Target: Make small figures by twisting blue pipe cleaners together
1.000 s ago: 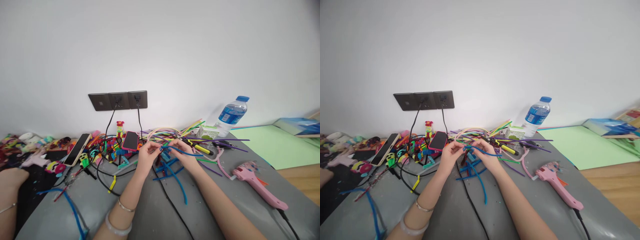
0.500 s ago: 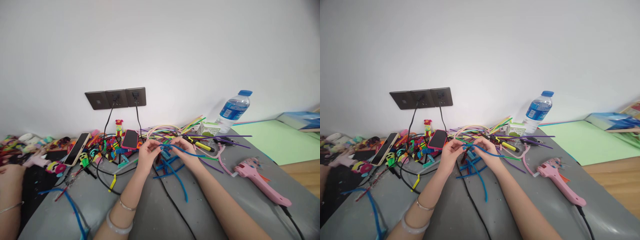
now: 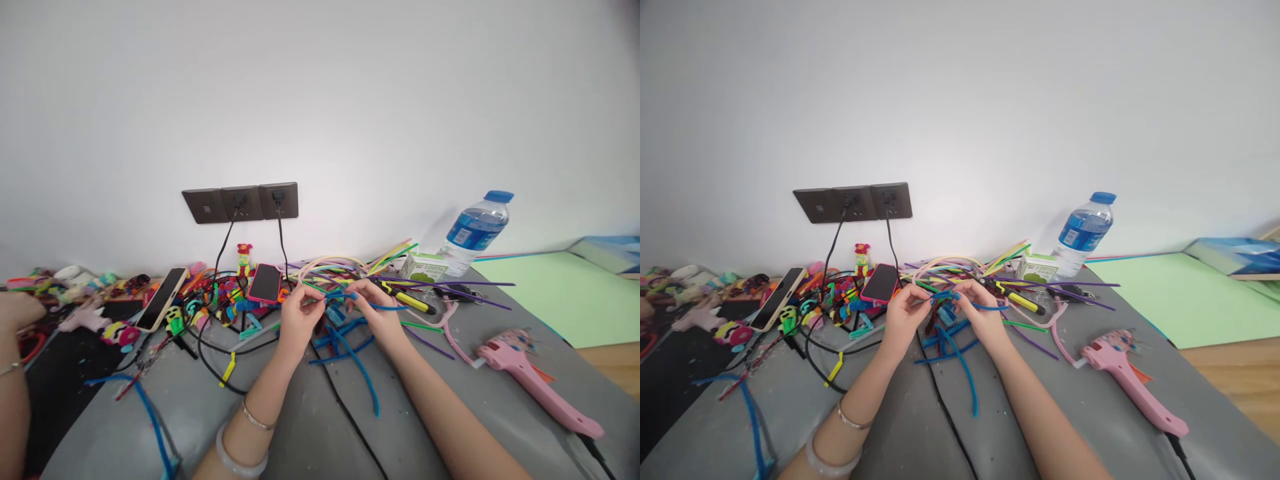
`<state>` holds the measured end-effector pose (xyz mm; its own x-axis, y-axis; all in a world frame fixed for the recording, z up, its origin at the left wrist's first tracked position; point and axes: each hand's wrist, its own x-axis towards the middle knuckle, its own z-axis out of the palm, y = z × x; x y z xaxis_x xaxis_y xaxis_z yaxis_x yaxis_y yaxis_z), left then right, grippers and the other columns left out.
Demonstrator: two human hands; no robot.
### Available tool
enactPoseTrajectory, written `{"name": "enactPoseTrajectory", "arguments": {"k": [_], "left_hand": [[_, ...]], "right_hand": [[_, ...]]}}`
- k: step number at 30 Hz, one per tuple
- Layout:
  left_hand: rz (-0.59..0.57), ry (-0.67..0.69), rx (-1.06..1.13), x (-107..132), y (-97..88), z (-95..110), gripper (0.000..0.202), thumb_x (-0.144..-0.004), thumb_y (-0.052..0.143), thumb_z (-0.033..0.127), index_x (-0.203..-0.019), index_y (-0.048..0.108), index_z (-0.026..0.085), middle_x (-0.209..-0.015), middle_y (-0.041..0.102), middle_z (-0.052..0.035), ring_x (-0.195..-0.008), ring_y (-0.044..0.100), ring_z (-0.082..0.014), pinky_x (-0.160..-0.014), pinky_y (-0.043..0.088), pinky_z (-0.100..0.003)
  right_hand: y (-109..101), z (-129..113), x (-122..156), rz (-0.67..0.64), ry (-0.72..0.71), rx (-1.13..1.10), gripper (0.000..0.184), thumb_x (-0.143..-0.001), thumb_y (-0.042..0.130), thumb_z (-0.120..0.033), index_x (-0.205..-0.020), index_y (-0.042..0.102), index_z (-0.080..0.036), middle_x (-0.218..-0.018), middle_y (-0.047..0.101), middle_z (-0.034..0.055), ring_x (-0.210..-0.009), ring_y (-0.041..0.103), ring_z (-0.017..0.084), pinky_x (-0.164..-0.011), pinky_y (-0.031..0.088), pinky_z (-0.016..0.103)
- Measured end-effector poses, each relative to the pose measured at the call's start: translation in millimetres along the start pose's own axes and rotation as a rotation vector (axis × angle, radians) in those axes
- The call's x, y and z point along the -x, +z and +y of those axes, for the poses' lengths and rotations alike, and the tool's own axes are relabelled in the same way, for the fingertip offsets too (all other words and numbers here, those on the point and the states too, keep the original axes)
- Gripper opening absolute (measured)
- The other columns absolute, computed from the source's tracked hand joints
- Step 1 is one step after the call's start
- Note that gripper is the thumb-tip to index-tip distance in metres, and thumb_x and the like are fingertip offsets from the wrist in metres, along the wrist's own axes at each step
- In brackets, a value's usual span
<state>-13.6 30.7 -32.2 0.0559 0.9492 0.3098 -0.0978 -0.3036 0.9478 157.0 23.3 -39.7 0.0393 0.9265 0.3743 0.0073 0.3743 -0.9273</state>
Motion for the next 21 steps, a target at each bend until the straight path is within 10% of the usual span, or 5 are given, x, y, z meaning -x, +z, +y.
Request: {"name": "enactPoseTrajectory", "arguments": {"k": [21], "left_hand": [[0.001, 0.022, 0.055, 6.3, 5.0, 1.3, 0.015, -0.078, 0.070, 0.025, -0.088, 0.060, 0.019, -0.087, 0.060, -0.0035, -0.084, 0.062, -0.0157, -0.072, 0.054, -0.025]], "right_hand": [[1.3, 9.5, 2.6, -0.001, 0.116, -0.216, 0.019, -0.079, 0.075, -0.040, -0.088, 0.068, -0.025, -0.084, 0.066, 0.0006, -0.070, 0.067, 0.016, -0.071, 0.057, 0.031]]}}
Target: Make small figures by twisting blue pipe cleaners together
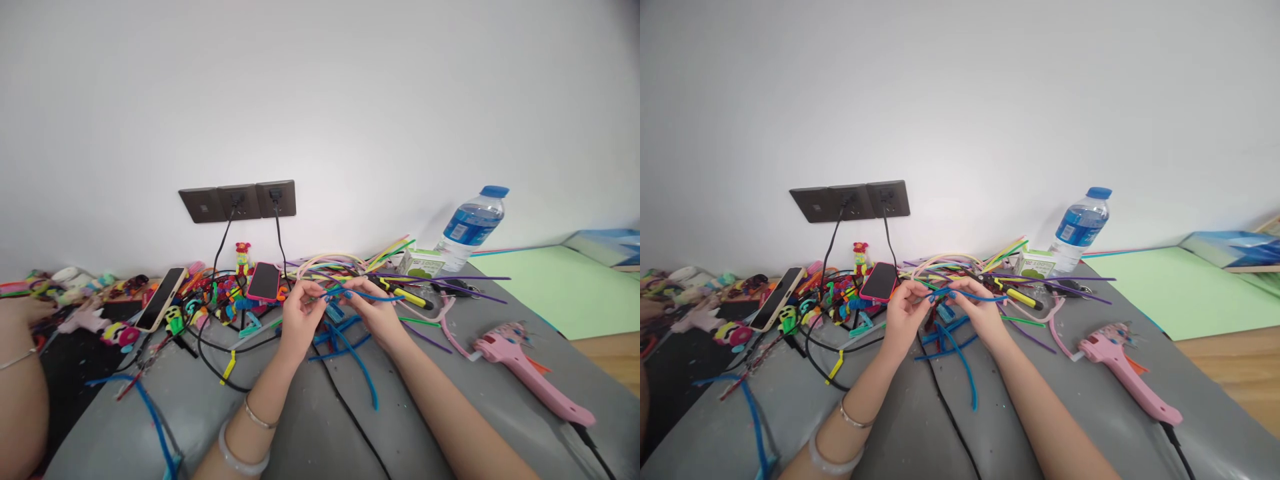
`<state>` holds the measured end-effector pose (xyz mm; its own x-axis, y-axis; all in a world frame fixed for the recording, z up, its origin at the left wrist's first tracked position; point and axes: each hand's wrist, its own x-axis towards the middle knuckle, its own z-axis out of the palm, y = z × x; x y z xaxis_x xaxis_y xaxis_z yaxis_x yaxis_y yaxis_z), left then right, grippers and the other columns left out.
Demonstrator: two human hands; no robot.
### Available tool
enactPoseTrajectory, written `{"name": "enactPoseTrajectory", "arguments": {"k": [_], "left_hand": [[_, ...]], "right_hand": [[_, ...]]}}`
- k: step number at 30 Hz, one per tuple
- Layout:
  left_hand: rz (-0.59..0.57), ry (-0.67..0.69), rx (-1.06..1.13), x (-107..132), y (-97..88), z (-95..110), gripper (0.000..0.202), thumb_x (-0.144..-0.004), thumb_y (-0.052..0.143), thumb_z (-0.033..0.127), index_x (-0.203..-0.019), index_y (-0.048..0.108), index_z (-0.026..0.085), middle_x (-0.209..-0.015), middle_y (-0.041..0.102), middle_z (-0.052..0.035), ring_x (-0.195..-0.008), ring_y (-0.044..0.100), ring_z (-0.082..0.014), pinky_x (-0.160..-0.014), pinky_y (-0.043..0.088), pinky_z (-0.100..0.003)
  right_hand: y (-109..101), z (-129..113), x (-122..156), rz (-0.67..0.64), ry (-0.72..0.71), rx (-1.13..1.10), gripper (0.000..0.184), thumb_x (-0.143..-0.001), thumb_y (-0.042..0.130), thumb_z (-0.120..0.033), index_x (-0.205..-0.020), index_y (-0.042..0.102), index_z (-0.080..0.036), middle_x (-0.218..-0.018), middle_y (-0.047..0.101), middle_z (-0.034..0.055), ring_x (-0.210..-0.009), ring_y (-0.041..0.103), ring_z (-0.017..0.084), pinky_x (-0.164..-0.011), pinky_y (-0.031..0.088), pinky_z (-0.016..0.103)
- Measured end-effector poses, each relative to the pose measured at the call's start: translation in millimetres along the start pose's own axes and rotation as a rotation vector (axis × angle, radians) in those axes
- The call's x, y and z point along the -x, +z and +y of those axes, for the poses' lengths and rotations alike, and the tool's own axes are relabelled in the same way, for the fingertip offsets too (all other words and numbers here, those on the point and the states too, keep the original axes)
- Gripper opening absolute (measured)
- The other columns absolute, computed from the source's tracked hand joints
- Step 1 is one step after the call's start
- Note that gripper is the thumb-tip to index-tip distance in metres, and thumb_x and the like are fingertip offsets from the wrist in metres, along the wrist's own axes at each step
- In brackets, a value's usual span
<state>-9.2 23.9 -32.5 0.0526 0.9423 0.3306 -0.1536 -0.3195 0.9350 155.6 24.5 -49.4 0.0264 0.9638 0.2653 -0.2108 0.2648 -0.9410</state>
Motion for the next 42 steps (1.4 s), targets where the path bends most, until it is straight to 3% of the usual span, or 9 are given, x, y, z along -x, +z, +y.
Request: {"name": "enactPoseTrajectory", "arguments": {"k": [13, 19, 24, 28, 34, 38, 42], "left_hand": [[-0.077, -0.278, 0.258, -5, 1.5, 7, 0.032, -0.066, 0.080, 0.030, -0.088, 0.060, 0.018, -0.078, 0.060, 0.0005, -0.076, 0.065, -0.0139, -0.071, 0.055, -0.027], [-0.124, -0.224, 0.157, -6, -2.0, 8, 0.020, -0.070, 0.076, 0.030, -0.077, 0.063, 0.017, -0.072, 0.059, 0.0010, -0.065, 0.057, -0.0108, -0.062, 0.050, -0.023], [-0.132, -0.223, 0.110, -6, -5.1, 9, 0.014, -0.071, 0.075, 0.025, -0.079, 0.067, 0.017, -0.069, 0.058, 0.0015, -0.062, 0.051, -0.0090, -0.056, 0.041, -0.019], [-0.131, -0.291, 0.206, -6, -5.7, 9, 0.021, -0.069, 0.078, 0.025, -0.087, 0.069, 0.019, -0.074, 0.058, 0.0021, -0.063, 0.051, -0.0080, -0.056, 0.039, -0.019], [-0.234, -0.486, 0.445, -7, -9.1, 8, 0.022, -0.066, 0.083, 0.029, -0.075, 0.067, 0.017, -0.060, 0.051, 0.0041, -0.055, 0.046, -0.0063, -0.056, 0.040, -0.020], [-0.249, -0.474, 0.377, -9, -15.9, 13, 0.031, -0.063, 0.085, 0.029, -0.087, 0.069, 0.018, -0.078, 0.058, 0.0010, -0.064, 0.053, -0.0073, -0.058, 0.043, -0.020], [-0.398, -0.551, 0.384, -11, -23.4, 21, 0.036, -0.068, 0.083, 0.037, -0.094, 0.067, 0.018, -0.096, 0.058, -0.0034, -0.074, 0.056, -0.0109, -0.063, 0.049, -0.024]], "right_hand": [[2, -6, 1, -0.026, 0.038, -0.082, 0.022, -0.077, 0.076, -0.042, -0.087, 0.071, -0.023, -0.082, 0.067, 0.0016, -0.069, 0.063, 0.016, -0.068, 0.053, 0.029], [5, -9, 1, 0.007, 0.127, -0.212, 0.023, -0.070, 0.082, -0.040, -0.079, 0.071, -0.022, -0.074, 0.064, -0.0005, -0.066, 0.061, 0.013, -0.065, 0.053, 0.026], [4, -8, -1, 0.014, 0.205, -0.259, 0.027, -0.067, 0.084, -0.040, -0.080, 0.070, -0.021, -0.070, 0.066, -0.0008, -0.064, 0.062, 0.012, -0.065, 0.053, 0.026], [3, -10, 0, -0.007, 0.218, -0.267, 0.027, -0.068, 0.084, -0.039, -0.079, 0.068, -0.021, -0.070, 0.066, -0.0010, -0.063, 0.062, 0.012, -0.065, 0.053, 0.026], [7, -12, 3, -0.030, 0.219, -0.293, 0.026, -0.068, 0.084, -0.039, -0.078, 0.067, -0.021, -0.068, 0.065, -0.0014, -0.062, 0.061, 0.012, -0.062, 0.051, 0.025], [6, -12, 2, -0.021, 0.203, -0.234, 0.028, -0.068, 0.083, -0.042, -0.079, 0.066, -0.021, -0.069, 0.064, -0.0007, -0.063, 0.061, 0.014, -0.063, 0.051, 0.027], [2, -11, 1, -0.050, 0.192, -0.179, 0.029, -0.069, 0.082, -0.043, -0.079, 0.067, -0.021, -0.072, 0.063, -0.0007, -0.064, 0.060, 0.013, -0.063, 0.050, 0.027]]}}
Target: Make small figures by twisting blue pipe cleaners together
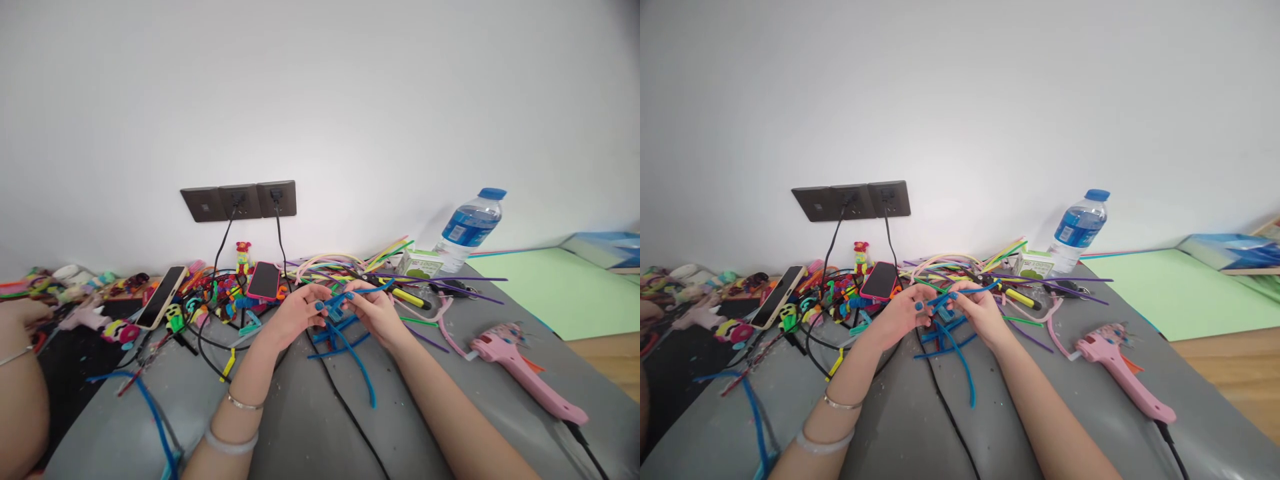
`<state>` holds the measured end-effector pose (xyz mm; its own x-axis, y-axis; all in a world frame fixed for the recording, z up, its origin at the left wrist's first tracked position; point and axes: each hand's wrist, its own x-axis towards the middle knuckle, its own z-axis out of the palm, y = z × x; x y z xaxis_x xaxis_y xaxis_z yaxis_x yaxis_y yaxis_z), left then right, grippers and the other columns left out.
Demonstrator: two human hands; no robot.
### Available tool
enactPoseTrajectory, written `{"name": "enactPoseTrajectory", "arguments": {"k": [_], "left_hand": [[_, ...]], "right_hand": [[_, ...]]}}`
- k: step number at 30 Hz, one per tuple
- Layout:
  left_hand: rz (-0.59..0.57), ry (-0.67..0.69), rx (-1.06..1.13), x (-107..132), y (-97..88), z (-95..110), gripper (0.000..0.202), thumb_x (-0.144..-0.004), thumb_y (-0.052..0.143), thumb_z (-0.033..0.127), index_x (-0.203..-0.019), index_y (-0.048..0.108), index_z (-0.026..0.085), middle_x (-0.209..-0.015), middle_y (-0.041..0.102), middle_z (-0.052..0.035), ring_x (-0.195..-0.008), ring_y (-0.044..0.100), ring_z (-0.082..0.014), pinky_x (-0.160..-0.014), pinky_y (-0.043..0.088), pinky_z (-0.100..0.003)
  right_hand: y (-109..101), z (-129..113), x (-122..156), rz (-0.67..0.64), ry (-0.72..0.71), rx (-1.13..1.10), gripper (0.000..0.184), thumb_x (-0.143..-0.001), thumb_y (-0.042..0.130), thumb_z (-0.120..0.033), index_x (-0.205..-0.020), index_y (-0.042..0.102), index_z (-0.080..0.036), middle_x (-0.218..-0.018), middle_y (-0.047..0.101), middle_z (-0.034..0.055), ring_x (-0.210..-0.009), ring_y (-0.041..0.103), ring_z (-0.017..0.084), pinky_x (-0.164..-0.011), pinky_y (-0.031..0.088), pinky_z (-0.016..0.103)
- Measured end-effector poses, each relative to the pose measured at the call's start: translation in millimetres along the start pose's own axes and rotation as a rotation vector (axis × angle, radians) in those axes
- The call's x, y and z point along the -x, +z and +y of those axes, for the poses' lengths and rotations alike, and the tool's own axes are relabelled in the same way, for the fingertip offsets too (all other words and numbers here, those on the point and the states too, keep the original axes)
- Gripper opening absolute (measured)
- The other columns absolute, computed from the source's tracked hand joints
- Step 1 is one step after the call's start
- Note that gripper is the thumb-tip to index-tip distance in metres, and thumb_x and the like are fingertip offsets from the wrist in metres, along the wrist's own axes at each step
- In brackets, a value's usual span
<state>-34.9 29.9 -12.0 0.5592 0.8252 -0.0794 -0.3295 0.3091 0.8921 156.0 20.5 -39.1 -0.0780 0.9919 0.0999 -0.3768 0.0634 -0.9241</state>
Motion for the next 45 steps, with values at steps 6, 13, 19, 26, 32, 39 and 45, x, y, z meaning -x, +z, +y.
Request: {"name": "enactPoseTrajectory", "arguments": {"k": [6, 13, 19, 26, 32, 39, 45], "left_hand": [[-0.047, -0.133, -0.010, -1, 0.5, -5, 0.033, -0.070, 0.081, 0.039, -0.080, 0.062, 0.014, -0.077, 0.054, -0.0004, -0.069, 0.053, -0.0094, -0.065, 0.047, -0.023], [-0.001, -0.181, -0.083, -1, -2.3, -6, 0.038, -0.060, 0.087, 0.032, -0.073, 0.057, 0.015, -0.068, 0.051, 0.0039, -0.059, 0.049, -0.0062, -0.058, 0.042, -0.020], [-0.004, -0.190, -0.088, 1, 0.3, -4, 0.038, -0.064, 0.085, 0.040, -0.082, 0.064, 0.014, -0.073, 0.056, 0.0004, -0.063, 0.052, -0.0074, -0.054, 0.038, -0.019], [-0.060, -0.191, -0.080, 0, 7.4, -10, 0.038, -0.065, 0.083, 0.043, -0.076, 0.061, 0.014, -0.062, 0.045, 0.0051, -0.052, 0.038, -0.0043, -0.050, 0.029, -0.020], [-0.031, -0.168, -0.143, -1, 5.2, -10, 0.037, -0.067, 0.081, 0.043, -0.074, 0.058, 0.015, -0.061, 0.042, 0.0055, -0.054, 0.035, -0.0054, -0.050, 0.026, -0.021], [0.021, -0.153, -0.186, -1, 4.8, -8, 0.037, -0.066, 0.080, 0.045, -0.072, 0.058, 0.016, -0.059, 0.042, 0.0058, -0.052, 0.035, -0.0058, -0.049, 0.025, -0.022], [0.024, -0.141, -0.190, -2, 3.8, -8, 0.035, -0.065, 0.080, 0.043, -0.074, 0.061, 0.015, -0.059, 0.046, 0.0050, -0.052, 0.040, -0.0062, -0.051, 0.028, -0.022]], "right_hand": [[3, -6, 4, -0.238, -0.067, 0.158, 0.024, -0.077, 0.076, -0.043, -0.077, 0.069, -0.021, -0.074, 0.060, 0.0009, -0.068, 0.058, 0.015, -0.065, 0.050, 0.029], [3, -8, 3, -0.228, -0.126, 0.246, 0.023, -0.077, 0.076, -0.044, -0.074, 0.070, -0.021, -0.078, 0.059, 0.0024, -0.077, 0.056, 0.017, -0.072, 0.048, 0.030], [-6, -7, 2, -0.149, -0.100, 0.146, 0.028, -0.071, 0.079, -0.047, -0.069, 0.068, -0.021, -0.080, 0.057, 0.0025, -0.073, 0.053, 0.017, -0.064, 0.045, 0.028], [-2, -10, 3, -0.293, -0.111, 0.183, 0.017, -0.077, 0.077, -0.038, -0.074, 0.073, -0.021, -0.076, 0.060, 0.0009, -0.073, 0.055, 0.015, -0.071, 0.044, 0.029], [-2, -9, 2, -0.287, -0.148, 0.274, 0.019, -0.078, 0.074, -0.040, -0.077, 0.074, -0.021, -0.079, 0.065, 0.0036, -0.077, 0.060, 0.018, -0.074, 0.048, 0.032], [-4, -3, 1, -0.216, -0.197, 0.405, 0.018, -0.082, 0.069, -0.039, -0.081, 0.069, -0.020, -0.082, 0.067, 0.0049, -0.080, 0.061, 0.020, -0.074, 0.049, 0.032], [-5, -2, 2, -0.198, -0.293, 0.479, 0.012, -0.086, 0.066, -0.033, -0.084, 0.068, -0.021, -0.083, 0.067, 0.0044, -0.081, 0.063, 0.020, -0.078, 0.049, 0.034]]}}
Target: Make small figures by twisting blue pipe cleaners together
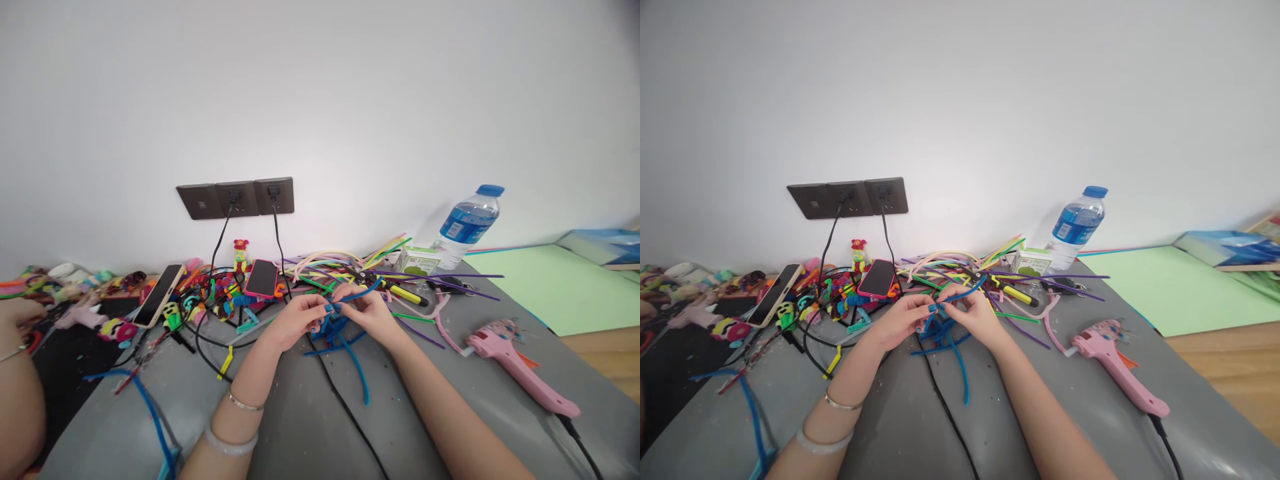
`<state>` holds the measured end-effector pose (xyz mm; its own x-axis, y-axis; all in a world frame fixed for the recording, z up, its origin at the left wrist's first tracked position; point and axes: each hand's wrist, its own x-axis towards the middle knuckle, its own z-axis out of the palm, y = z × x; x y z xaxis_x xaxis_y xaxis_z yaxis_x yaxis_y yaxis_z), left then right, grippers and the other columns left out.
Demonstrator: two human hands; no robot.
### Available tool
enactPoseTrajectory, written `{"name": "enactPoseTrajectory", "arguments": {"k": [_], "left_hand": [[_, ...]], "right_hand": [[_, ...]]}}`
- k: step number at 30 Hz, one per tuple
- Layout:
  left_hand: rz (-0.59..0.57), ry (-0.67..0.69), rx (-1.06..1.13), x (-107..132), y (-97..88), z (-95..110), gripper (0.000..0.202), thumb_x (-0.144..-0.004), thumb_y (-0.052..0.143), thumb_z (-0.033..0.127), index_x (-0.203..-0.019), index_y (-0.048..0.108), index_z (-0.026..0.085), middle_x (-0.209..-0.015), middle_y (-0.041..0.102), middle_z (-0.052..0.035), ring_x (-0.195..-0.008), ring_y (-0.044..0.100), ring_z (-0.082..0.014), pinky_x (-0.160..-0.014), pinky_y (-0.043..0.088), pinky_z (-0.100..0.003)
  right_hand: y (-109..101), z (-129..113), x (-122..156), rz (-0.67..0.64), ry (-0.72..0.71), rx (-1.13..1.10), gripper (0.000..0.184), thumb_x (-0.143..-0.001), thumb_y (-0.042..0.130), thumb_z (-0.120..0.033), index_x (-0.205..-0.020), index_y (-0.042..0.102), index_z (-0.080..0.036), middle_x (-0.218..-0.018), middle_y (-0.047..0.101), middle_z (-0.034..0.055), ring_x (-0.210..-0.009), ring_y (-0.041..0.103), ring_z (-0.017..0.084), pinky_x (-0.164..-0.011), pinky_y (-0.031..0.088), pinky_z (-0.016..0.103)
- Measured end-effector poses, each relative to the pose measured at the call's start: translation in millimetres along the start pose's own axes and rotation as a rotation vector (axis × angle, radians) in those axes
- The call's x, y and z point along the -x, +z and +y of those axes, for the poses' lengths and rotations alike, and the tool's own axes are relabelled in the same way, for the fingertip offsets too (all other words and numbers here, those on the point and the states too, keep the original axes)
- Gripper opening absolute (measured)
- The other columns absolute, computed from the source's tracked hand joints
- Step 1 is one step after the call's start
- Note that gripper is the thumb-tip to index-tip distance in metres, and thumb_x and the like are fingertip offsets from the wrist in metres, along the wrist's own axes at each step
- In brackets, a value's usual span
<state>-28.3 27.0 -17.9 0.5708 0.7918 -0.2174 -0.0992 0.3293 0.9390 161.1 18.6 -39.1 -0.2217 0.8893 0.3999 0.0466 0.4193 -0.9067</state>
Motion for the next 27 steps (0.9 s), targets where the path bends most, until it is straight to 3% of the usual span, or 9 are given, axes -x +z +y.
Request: {"name": "enactPoseTrajectory", "arguments": {"k": [6, 16, 27], "left_hand": [[0.010, -0.006, -0.002, -2, -1.5, -2, 0.031, -0.066, 0.078, 0.041, -0.076, 0.063, 0.015, -0.060, 0.049, 0.0043, -0.051, 0.042, -0.0059, -0.051, 0.029, -0.021], [0.157, 0.060, -0.052, -7, 5.1, -8, 0.036, -0.064, 0.079, 0.045, -0.069, 0.061, 0.015, -0.054, 0.047, 0.0052, -0.047, 0.041, -0.0060, -0.048, 0.029, -0.021], [0.163, 0.042, 0.069, -1, 12.1, 3, 0.035, -0.064, 0.077, 0.042, -0.077, 0.055, 0.018, -0.059, 0.055, 0.0050, -0.048, 0.056, -0.0080, -0.047, 0.040, -0.019]], "right_hand": [[1, -4, -1, 0.020, -0.082, 0.087, 0.010, -0.087, 0.065, -0.030, -0.082, 0.067, -0.021, -0.080, 0.065, 0.0051, -0.080, 0.062, 0.021, -0.076, 0.049, 0.036], [9, -11, 1, 0.122, -0.197, 0.276, 0.009, -0.086, 0.063, -0.027, -0.078, 0.066, -0.024, -0.078, 0.065, 0.0053, -0.077, 0.060, 0.022, -0.071, 0.049, 0.037], [8, -6, 2, 0.227, -0.164, 0.183, 0.004, -0.087, 0.062, -0.026, -0.086, 0.065, -0.024, -0.082, 0.067, 0.0053, -0.082, 0.063, 0.023, -0.077, 0.050, 0.037]]}}
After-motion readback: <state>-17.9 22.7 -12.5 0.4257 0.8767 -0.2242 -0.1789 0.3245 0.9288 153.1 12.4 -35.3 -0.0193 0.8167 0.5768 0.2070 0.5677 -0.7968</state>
